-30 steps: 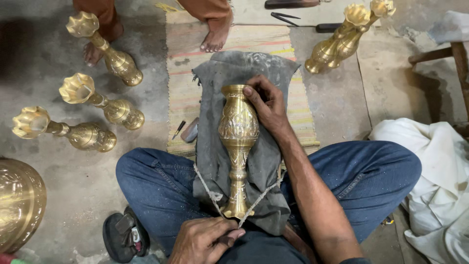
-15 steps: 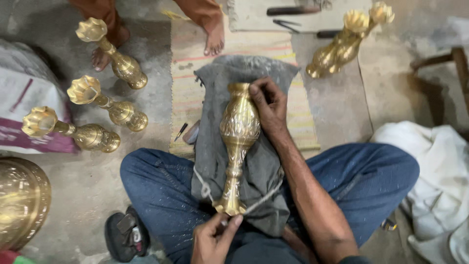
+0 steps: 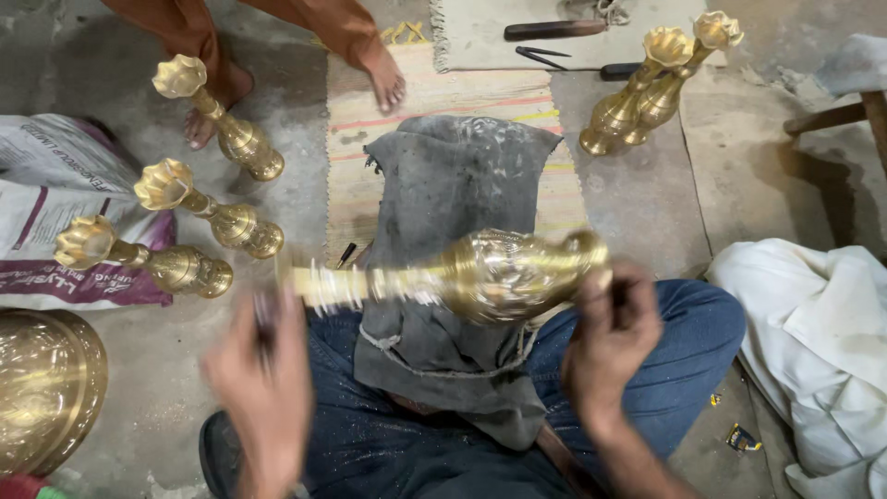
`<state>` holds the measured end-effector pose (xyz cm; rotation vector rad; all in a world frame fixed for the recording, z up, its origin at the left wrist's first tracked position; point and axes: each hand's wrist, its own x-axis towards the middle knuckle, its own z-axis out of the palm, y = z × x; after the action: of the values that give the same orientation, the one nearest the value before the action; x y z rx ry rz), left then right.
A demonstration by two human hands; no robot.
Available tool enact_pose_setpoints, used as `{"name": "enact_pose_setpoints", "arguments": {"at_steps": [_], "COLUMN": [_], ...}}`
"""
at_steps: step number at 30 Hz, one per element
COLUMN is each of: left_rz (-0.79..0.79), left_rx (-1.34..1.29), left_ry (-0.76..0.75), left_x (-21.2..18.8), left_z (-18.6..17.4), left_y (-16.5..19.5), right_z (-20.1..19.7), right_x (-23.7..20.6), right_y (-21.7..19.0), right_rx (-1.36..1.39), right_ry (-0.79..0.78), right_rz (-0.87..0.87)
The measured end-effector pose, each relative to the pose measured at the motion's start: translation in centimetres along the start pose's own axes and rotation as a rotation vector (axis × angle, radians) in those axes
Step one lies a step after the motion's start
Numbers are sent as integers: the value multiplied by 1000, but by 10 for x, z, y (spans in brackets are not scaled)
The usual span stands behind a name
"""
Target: The person sits on the floor with a brass vase held against a cloth cushion on their lap and engraves decorative patterns into its surface, striking a chisel with a wooden mallet and rotating the vase to work on different areas.
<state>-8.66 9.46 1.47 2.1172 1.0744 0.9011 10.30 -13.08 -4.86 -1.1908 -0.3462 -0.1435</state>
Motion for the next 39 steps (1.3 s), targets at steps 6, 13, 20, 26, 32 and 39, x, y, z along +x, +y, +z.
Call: {"name": "enact_pose_setpoints", "arguments": {"at_steps": [6,13,20,26,32,39], "left_rz": [617,753,752,775,265,276], "left_rx": [78,13,40,-192,-278,-183], "left_ry": [-92,-351,-440,-336,-300,-524], "left_x": [151,181,197,173,63,-46], "left_z": [75,150,149,140,73,40], "left_y": [56,95,102,77,15,-29], "right_z": [9,2,10,38,24,3], "right_x": [-66,-54,-20,-6,-8,1], "right_y": [0,-15,-26,-21,-17,-16], "right_rx": [-112,-273,-626,-658,-635,-535], "right_ry": [-265,-784,-596,-717,-752,-731], "right_rz": [487,468,-358,-444,-366,-210]}}
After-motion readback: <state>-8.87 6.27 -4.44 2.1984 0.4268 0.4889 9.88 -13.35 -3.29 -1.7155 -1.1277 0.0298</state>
